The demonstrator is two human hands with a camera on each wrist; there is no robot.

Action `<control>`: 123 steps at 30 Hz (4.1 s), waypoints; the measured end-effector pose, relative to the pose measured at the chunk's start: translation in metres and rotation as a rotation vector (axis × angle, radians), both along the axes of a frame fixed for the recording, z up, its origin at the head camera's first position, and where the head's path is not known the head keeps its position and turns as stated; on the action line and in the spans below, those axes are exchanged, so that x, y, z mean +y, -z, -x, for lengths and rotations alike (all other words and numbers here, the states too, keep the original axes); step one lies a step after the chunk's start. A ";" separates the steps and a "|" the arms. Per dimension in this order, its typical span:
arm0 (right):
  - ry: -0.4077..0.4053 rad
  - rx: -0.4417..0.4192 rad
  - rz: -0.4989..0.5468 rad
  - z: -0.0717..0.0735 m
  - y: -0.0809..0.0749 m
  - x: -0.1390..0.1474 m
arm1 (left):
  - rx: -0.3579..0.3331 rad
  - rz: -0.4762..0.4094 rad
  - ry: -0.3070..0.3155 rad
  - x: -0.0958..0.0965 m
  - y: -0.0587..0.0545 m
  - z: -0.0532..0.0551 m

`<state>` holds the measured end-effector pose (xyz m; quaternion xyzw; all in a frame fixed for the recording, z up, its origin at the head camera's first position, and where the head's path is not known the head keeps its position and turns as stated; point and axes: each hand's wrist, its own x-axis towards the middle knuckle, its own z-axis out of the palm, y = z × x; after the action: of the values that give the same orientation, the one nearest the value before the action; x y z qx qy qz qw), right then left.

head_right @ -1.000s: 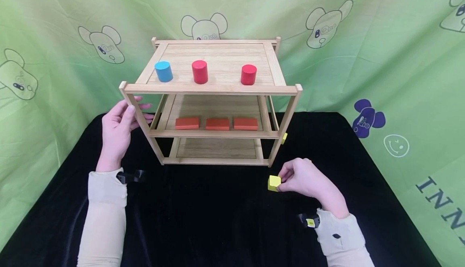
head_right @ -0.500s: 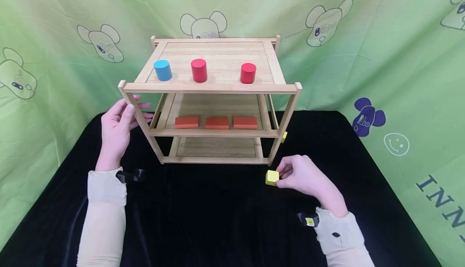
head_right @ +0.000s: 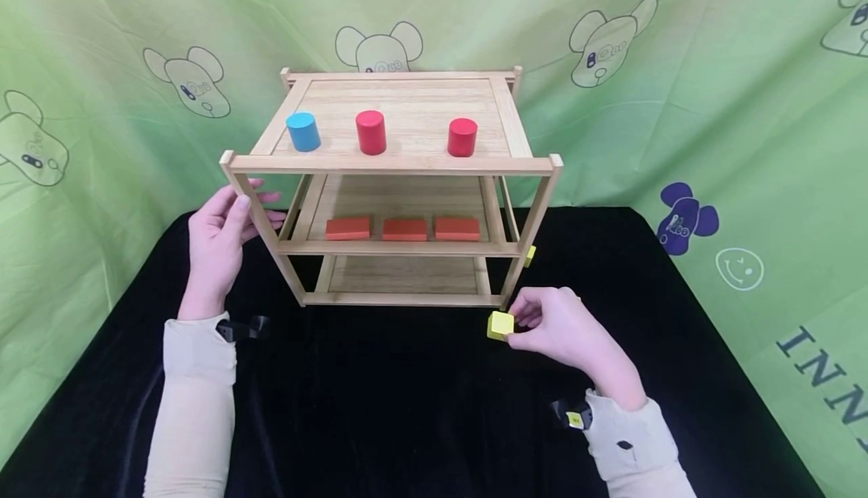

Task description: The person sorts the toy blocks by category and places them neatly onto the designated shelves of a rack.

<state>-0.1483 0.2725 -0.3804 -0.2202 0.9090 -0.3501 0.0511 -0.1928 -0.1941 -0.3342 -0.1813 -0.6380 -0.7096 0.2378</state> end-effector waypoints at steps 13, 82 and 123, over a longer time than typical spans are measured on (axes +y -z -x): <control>-0.022 0.057 0.008 -0.010 -0.009 -0.012 | 0.002 -0.003 0.001 -0.001 0.001 0.000; -0.089 0.367 0.133 -0.008 -0.011 -0.058 | 0.001 0.002 -0.003 -0.001 0.001 0.002; -0.180 0.174 0.288 0.009 0.012 -0.128 | 0.017 0.024 0.028 -0.004 0.002 0.002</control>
<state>-0.1573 0.1440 -0.3925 -0.3352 0.8270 -0.4504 -0.0288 -0.1948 -0.1983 -0.3357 -0.1991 -0.6416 -0.7038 0.2310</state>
